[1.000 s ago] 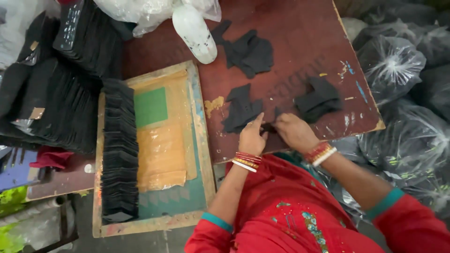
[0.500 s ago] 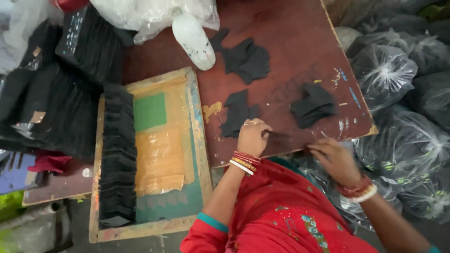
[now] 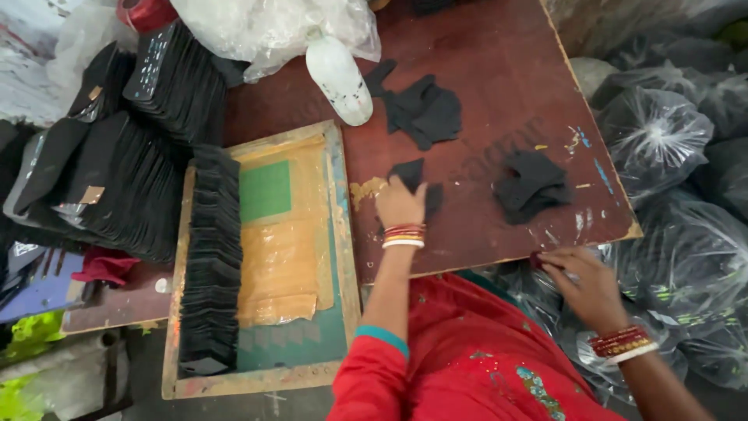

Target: The person folds black fabric items, likely socks or underwear, on a wooden table. They pick up items from a pile, fold them by hand, and place them into a wooden tray. The camera angle is unstable and frequently shifts, obscuring the view of the hands and workspace.

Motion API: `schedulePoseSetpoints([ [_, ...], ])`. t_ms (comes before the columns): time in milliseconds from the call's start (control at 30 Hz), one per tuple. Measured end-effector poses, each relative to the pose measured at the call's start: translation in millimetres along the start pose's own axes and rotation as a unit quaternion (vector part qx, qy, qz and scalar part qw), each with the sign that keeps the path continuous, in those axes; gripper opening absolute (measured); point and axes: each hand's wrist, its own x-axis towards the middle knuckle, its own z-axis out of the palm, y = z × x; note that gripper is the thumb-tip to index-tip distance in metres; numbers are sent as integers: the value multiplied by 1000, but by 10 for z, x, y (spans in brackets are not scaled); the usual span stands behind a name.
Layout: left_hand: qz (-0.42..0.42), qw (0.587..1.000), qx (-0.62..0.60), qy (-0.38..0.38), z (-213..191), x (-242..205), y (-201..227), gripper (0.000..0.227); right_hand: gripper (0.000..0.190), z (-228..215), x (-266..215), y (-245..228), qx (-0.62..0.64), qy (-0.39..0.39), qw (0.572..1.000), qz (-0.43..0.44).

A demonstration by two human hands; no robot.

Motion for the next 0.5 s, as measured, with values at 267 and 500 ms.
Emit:
schedulePoseSetpoints([
  [267, 165, 965, -136, -152, -323, -720, -362, 42, 21, 433, 575, -345, 47, -28, 995, -81],
  [500, 104, 972, -161, -138, -264, -733, -396, 42, 12, 1133, 1043, -443, -4, -106, 972, -208],
])
